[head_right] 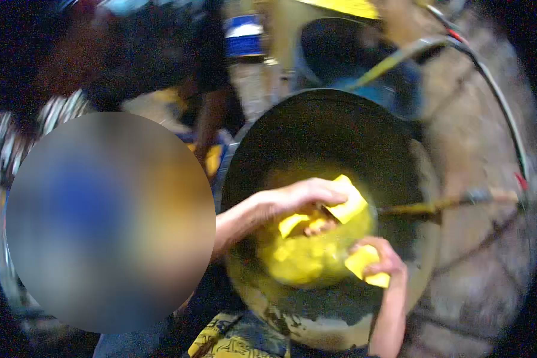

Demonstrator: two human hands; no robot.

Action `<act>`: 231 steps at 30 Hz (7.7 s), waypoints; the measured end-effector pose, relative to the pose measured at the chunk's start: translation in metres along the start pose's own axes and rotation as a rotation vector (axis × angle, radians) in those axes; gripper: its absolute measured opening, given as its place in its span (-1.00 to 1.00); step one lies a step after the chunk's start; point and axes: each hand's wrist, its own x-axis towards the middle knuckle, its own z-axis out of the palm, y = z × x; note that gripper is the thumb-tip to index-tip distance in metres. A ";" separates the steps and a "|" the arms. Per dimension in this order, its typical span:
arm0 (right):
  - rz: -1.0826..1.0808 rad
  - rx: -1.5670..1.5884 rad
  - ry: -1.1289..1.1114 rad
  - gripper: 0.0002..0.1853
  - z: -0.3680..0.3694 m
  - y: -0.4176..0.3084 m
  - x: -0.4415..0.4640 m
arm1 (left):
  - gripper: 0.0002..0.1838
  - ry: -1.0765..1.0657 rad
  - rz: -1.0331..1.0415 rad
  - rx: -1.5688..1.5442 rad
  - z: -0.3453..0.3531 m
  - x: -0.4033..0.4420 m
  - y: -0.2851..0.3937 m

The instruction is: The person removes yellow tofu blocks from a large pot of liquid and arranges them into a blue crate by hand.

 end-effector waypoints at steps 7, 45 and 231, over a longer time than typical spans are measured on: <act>-0.133 -0.440 -0.418 -0.53 0.168 -0.118 0.094 | -0.63 0.787 0.051 -0.194 -0.012 -0.256 -0.007; -0.327 -1.233 0.343 -0.76 0.386 0.246 0.340 | -0.50 1.399 -0.569 0.974 -0.224 -0.492 -0.238; 0.434 0.070 0.012 -0.34 -0.028 0.394 0.157 | -0.39 0.495 -0.728 -0.330 -0.211 -0.053 -0.375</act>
